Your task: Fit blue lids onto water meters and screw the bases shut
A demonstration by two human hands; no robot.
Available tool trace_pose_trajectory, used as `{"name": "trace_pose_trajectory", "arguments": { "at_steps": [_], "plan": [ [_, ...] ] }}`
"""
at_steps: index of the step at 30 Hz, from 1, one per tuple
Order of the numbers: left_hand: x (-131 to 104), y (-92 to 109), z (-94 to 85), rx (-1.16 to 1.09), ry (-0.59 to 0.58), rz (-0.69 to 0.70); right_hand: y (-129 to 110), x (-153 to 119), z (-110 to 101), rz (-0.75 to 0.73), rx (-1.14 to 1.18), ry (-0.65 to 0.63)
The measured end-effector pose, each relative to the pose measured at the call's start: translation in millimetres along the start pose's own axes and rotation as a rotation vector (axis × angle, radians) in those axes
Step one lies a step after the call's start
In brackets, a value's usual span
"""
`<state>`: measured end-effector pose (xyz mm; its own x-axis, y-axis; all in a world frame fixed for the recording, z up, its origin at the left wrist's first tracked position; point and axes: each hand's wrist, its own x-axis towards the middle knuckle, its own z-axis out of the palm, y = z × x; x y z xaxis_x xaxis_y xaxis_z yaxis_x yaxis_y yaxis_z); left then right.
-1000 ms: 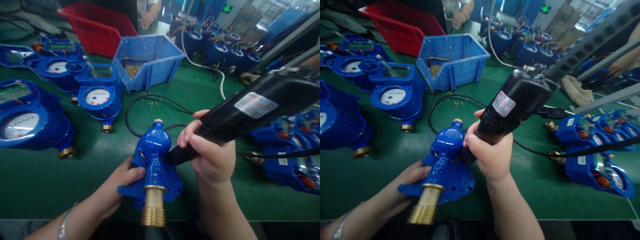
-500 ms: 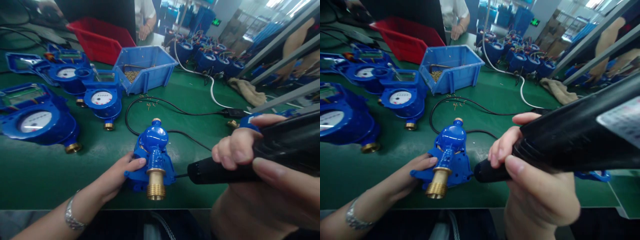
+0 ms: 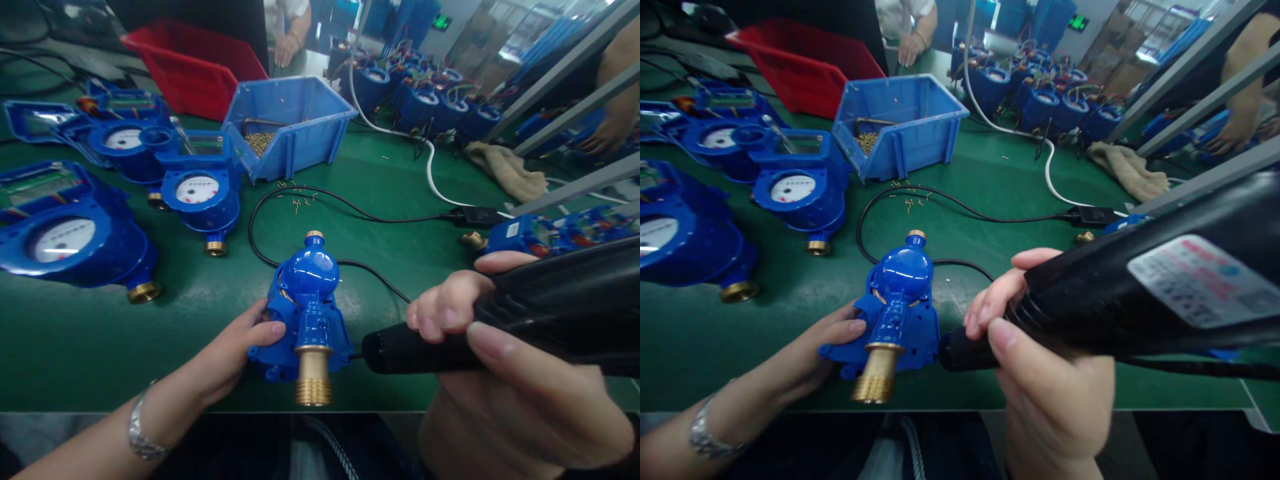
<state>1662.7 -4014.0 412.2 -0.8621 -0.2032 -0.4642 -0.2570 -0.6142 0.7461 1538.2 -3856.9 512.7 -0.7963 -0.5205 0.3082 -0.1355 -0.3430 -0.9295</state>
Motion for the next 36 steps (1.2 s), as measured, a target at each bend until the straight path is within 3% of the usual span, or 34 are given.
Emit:
{"name": "trace_pose_trajectory", "arguments": {
  "at_steps": [4,11,22,25,30,33,36],
  "plan": [
    [3.5,-8.6,8.4,-0.059,0.115,0.047,14.9,-4.0,5.4,0.021,-0.022,-0.060],
    [2.4,-8.4,16.8,-0.076,0.224,0.040,17.9,-4.4,4.2,0.057,-0.034,-0.027],
    [2.1,-13.0,16.2,-0.106,0.234,0.056,21.7,-6.7,4.1,0.050,-0.011,-0.028],
    [2.3,-9.9,14.3,-0.111,0.197,0.051,25.5,-7.4,2.2,0.022,0.027,-0.034],
    [6.5,-2.5,4.0,-0.043,0.022,0.060,25.8,-4.0,3.6,0.008,0.087,-0.121],
    [9.3,-0.9,1.0,-0.025,-0.022,0.058,16.3,2.2,6.0,0.041,0.080,-0.209],
    [10.6,-0.5,3.0,-0.037,-0.049,0.059,-3.1,10.9,1.6,0.015,-0.008,-0.200]
  ]
}}
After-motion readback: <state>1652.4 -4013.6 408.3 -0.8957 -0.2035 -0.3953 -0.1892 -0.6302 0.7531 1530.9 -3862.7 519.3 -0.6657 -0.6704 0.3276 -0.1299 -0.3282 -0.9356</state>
